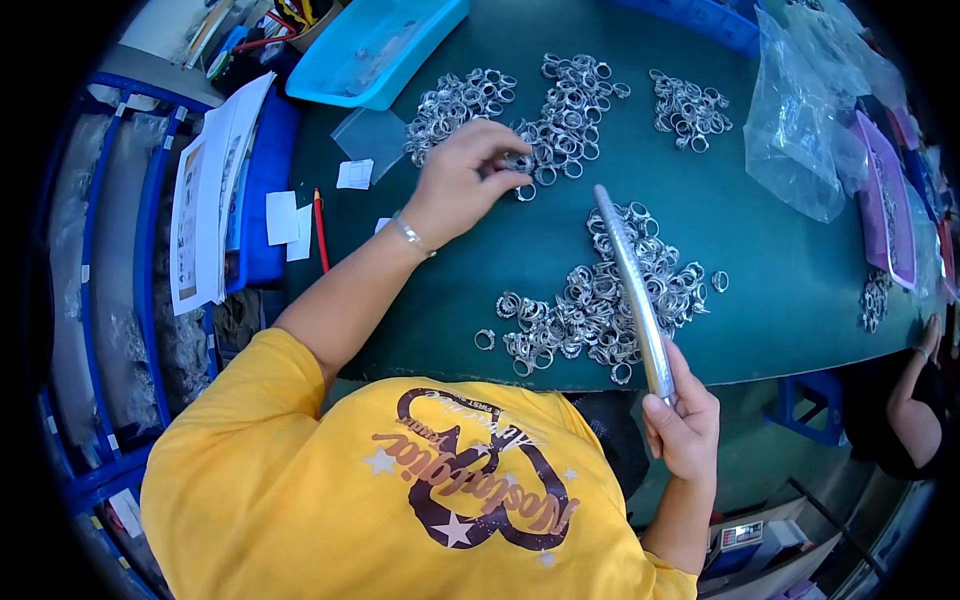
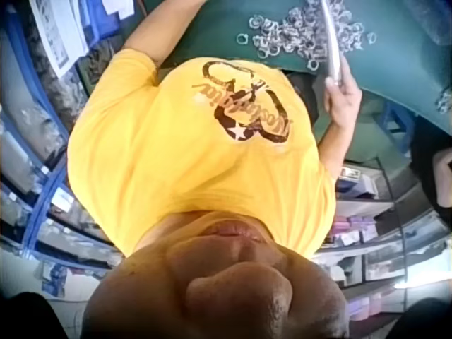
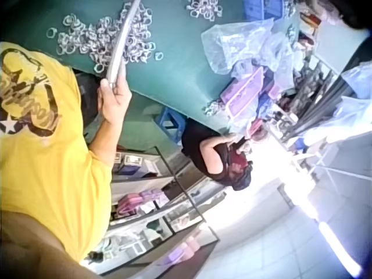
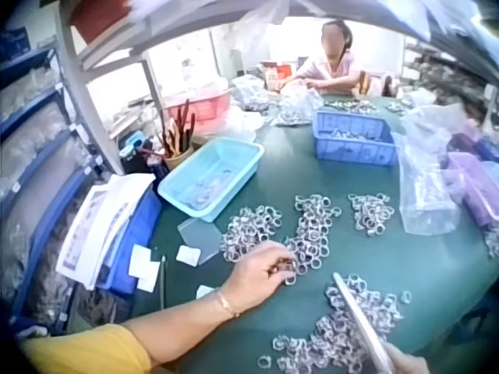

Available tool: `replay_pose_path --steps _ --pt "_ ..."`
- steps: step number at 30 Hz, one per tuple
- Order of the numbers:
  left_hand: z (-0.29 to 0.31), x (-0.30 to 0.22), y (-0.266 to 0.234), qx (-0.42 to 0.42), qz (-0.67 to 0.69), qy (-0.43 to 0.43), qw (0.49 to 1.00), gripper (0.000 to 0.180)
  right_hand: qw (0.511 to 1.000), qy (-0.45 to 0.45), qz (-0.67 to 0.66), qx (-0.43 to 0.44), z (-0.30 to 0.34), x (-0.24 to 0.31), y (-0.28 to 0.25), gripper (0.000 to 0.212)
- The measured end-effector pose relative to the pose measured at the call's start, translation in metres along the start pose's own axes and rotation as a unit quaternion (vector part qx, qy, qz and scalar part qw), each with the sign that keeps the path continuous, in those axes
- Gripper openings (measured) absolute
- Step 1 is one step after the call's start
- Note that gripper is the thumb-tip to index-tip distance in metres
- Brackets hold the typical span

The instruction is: The person picks up metal rings from a workbench and slides them one by one onto a tapered metal ring mandrel.

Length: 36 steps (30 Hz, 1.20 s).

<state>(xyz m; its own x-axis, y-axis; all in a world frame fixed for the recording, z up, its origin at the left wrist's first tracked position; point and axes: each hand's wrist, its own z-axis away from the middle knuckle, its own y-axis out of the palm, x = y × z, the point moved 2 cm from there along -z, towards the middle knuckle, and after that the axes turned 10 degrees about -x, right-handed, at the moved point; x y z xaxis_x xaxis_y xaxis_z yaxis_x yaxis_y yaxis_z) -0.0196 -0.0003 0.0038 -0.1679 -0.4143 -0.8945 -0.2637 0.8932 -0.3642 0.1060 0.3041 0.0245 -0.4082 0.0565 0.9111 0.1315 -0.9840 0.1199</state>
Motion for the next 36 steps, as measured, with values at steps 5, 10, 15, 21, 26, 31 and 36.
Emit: replay_pose_path --steps 5,10,15,21,26,31,36 --pt "-0.004 0.001 0.011 -0.011 -0.169 0.277 0.946 0.023 0.999 -0.020 0.015 -0.024 0.001 0.001 0.005 0.056" --pt "0.017 -0.026 0.005 0.211 -0.059 0.166 0.961 0.008 0.999 -0.013 0.027 -0.034 0.000 -0.001 0.002 0.056" --pt "0.052 -0.013 0.002 0.371 -0.126 0.087 0.916 0.012 0.999 -0.020 0.028 -0.022 -0.002 0.000 0.005 0.057" --pt "0.057 0.004 -0.009 0.282 0.260 -0.209 0.899 0.004 0.998 -0.008 0.066 0.013 -0.002 0.002 0.010 0.054" --pt "0.058 0.012 -0.014 0.155 0.456 -0.334 0.810 0.006 0.982 -0.056 0.167 0.069 -0.001 0.007 0.010 0.055" --pt "0.051 0.006 -0.016 0.113 0.428 -0.298 0.846 0.014 0.941 -0.176 0.271 0.101 -0.006 0.011 0.018 0.055" --pt "0.061 -0.001 -0.009 0.214 0.381 -0.231 0.869 0.025 0.925 -0.222 0.282 0.125 -0.014 0.017 0.031 0.054"
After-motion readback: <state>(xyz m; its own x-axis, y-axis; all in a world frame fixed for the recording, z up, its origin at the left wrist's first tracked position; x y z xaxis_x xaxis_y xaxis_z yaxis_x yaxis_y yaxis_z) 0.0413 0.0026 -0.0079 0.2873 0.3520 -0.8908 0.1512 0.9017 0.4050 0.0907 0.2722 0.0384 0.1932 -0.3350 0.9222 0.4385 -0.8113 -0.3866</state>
